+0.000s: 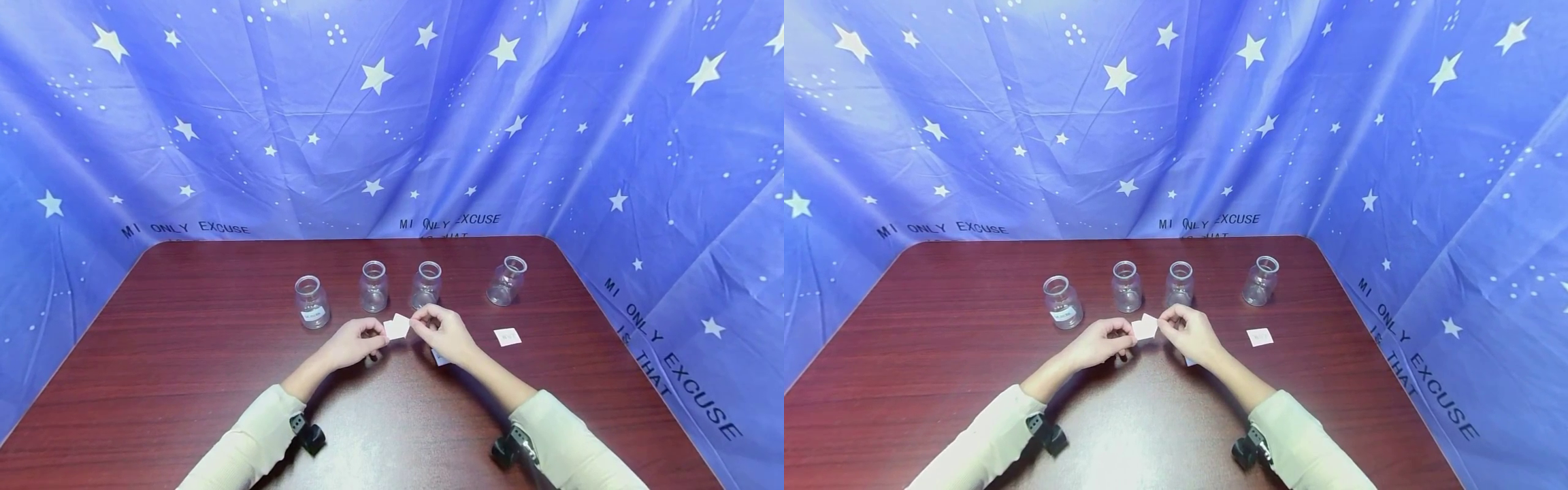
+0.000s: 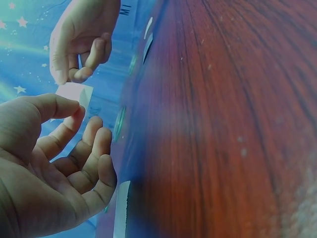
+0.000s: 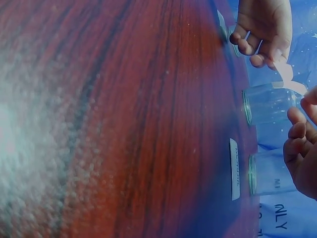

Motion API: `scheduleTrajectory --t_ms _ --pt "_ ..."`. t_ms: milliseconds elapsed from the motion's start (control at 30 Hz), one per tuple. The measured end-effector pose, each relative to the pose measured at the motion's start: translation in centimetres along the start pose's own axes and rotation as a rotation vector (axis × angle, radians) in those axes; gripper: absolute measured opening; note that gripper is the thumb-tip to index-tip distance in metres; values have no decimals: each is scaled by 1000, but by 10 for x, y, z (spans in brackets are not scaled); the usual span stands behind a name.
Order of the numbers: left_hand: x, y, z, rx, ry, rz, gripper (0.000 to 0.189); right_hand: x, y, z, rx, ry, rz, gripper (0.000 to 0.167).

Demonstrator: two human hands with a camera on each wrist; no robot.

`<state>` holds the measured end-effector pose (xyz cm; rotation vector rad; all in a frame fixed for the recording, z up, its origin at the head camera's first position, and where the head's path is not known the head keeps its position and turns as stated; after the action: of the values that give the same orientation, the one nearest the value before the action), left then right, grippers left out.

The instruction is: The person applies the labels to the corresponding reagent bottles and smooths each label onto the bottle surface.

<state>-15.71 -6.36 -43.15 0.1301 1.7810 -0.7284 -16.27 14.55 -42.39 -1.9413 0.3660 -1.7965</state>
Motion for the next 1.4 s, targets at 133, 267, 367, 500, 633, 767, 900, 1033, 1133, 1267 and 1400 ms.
scheduleTrajectory --t_ms 133,267,367,500,633,767,900,1033,1133,1267,1400 --pt "0 0 0 4 4 0 11 4 -1 2 -20 24 12 5" --pt "0 1 0 4 7 -1 11 23 -7 11 -34 27 14 5" --pt "0 2 0 4 3 -1 11 35 -10 17 -43 8 6 5" --pt "0 2 1 6 10 -6 11 17 -9 9 -62 -2 0 5" --pt "0 2 2 6 15 -23 10 -2 -8 1 -76 -5 -9 4" --pt "1 2 2 2 16 -36 10 -3 -9 1 -90 -3 -12 4" --pt "1 2 3 -2 17 -36 11 -2 -11 1 -106 26 -8 4" --pt "1 2 3 -4 15 -33 11 3 -14 2 -117 47 0 5" --pt "2 2 3 -1 15 -33 11 16 -18 8 -121 40 3 5" --pt "1 2 3 -5 7 -46 10 32 -22 17 -119 16 0 5" --pt "1 1 3 -1 -2 -53 10 33 -23 18 -117 9 -1 4"
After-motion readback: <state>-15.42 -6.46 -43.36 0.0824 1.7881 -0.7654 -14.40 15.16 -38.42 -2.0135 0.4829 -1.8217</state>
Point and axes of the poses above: each hand's wrist, its own z-axis away from the middle knuckle, its own y-axis out of the palm, x = y × z, the point moved 1 cm from there along -z, towards the middle knuckle, and after that the axes turned 13 degrees about y, right-handed, at the moved point
